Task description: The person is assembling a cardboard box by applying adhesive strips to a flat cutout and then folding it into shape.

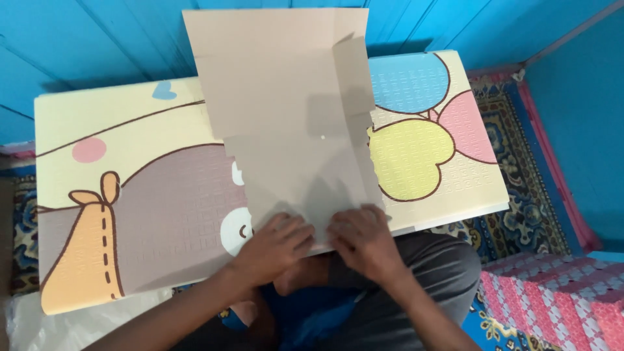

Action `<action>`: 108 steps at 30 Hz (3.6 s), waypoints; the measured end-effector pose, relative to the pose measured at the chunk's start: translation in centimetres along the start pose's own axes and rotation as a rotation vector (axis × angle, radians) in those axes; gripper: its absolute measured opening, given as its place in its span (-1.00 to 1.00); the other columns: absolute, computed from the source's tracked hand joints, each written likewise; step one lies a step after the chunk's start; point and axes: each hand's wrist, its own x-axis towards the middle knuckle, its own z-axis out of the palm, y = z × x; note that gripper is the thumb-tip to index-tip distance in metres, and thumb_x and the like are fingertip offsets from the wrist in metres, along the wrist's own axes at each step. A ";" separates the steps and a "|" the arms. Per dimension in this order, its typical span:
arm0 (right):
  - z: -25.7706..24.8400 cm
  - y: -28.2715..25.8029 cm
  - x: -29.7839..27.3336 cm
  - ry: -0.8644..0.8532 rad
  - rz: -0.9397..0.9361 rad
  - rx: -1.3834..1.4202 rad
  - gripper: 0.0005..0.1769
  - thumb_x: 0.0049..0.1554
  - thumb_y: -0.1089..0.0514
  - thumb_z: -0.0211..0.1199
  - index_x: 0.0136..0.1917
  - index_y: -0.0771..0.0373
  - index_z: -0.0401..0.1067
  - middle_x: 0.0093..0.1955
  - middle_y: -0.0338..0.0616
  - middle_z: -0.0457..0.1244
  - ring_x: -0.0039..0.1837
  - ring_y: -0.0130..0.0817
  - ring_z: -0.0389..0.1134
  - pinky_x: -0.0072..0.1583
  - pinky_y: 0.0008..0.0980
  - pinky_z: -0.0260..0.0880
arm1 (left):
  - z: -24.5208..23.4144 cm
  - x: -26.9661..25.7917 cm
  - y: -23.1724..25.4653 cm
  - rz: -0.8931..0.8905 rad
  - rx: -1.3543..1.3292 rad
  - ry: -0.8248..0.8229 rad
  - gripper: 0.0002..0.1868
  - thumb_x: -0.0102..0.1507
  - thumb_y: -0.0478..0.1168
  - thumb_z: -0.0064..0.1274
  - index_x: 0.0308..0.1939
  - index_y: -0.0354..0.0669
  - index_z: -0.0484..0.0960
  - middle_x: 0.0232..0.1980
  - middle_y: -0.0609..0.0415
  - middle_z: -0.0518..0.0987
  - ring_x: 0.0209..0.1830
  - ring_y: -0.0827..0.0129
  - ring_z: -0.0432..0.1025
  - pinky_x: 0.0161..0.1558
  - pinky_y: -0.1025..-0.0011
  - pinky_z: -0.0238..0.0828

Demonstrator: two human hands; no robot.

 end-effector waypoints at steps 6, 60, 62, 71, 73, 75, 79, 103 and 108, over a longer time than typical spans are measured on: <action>0.1 -2.6 -0.6 -0.061 0.121 -0.013 -0.77 -0.05 0.22 0.38 -0.06 0.16 0.57 0.13 -0.24 0.36 0.20 -0.24 0.35 0.33 -0.11 0.22 | -4.0 2.1 2.0 0.023 0.092 0.042 -0.73 0.32 -0.11 0.01 -0.08 -0.25 0.64 0.11 -0.05 0.50 0.13 0.09 0.31 0.28 0.14 0.15; 1.9 5.4 5.3 0.243 0.743 0.636 -0.56 0.31 0.24 0.11 0.44 0.30 0.33 0.37 0.13 0.29 0.45 0.07 0.28 0.45 -0.07 0.34 | -6.7 6.6 -4.8 -0.513 0.145 -0.277 0.03 0.16 0.38 0.05 0.58 0.00 0.14 0.66 -0.11 0.02 0.63 -0.25 -0.08 0.39 -0.44 -0.07; 2.4 5.0 5.7 0.280 0.816 0.812 -0.42 0.29 0.25 0.09 0.53 0.44 0.15 0.45 0.30 0.19 0.51 0.14 0.20 0.51 0.03 0.23 | -5.9 8.1 -6.4 -0.372 0.134 -0.419 0.10 0.14 0.52 -0.01 0.63 0.26 -0.03 0.73 0.14 -0.22 0.71 -0.07 -0.37 0.52 -0.34 -0.42; 2.7 4.8 7.3 0.165 0.779 0.861 -0.10 0.08 0.60 -0.14 0.66 0.26 -0.06 0.63 0.20 0.01 0.67 0.14 -0.11 0.61 0.08 -0.11 | -4.6 10.2 -7.1 -0.441 0.137 -0.498 0.18 0.13 0.65 -0.19 0.65 0.23 -0.19 0.68 0.00 -0.16 0.66 -0.13 -0.23 0.50 -0.43 -0.37; 3.2 6.0 7.4 0.151 0.748 0.860 -0.09 0.07 0.61 -0.17 0.66 0.26 -0.04 0.63 0.19 0.02 0.67 0.13 -0.12 0.61 0.08 -0.11 | -4.4 10.9 -7.5 -0.421 0.115 -0.470 0.20 0.12 0.64 -0.15 0.65 0.18 -0.18 0.68 -0.03 -0.17 0.66 -0.14 -0.25 0.52 -0.40 -0.39; 3.6 6.5 7.6 0.132 0.716 0.858 -0.09 0.07 0.62 -0.20 0.66 0.26 -0.03 0.63 0.18 0.03 0.67 0.12 -0.12 0.61 0.07 -0.12 | -4.3 11.6 -7.9 -0.406 0.092 -0.440 0.22 0.11 0.62 -0.12 0.64 0.13 -0.17 0.68 -0.07 -0.18 0.66 -0.14 -0.27 0.53 -0.38 -0.41; 2.2 5.6 9.5 0.027 0.737 0.872 -0.25 0.24 0.29 -0.26 0.69 0.22 -0.17 0.69 0.14 -0.12 0.70 0.10 -0.25 0.63 0.09 -0.27 | -3.0 12.5 -9.5 -0.400 0.108 -0.390 0.34 0.07 0.73 -0.22 0.63 -0.08 -0.13 0.70 -0.10 -0.23 0.69 -0.08 -0.40 0.58 -0.24 -0.57; 5.7 3.7 9.8 -0.202 0.480 0.291 -0.01 0.25 -0.46 -0.60 0.71 0.19 -0.27 0.72 0.18 -0.25 0.71 0.15 -0.30 0.62 0.09 -0.35 | -1.7 12.4 -10.4 -0.489 0.012 -0.405 0.35 -0.02 0.41 0.04 0.65 -0.09 -0.23 0.73 -0.03 -0.36 0.71 0.00 -0.48 0.55 -0.22 -0.59; 5.9 3.2 10.4 -0.388 0.458 0.015 0.00 0.26 -0.48 -0.53 0.71 0.22 -0.29 0.71 0.26 -0.28 0.73 0.13 -0.39 0.60 0.14 -0.45 | -1.1 12.3 -10.6 -0.484 0.048 -0.406 0.29 0.05 0.28 0.08 0.65 -0.15 -0.26 0.73 -0.04 -0.42 0.71 0.01 -0.54 0.56 -0.19 -0.64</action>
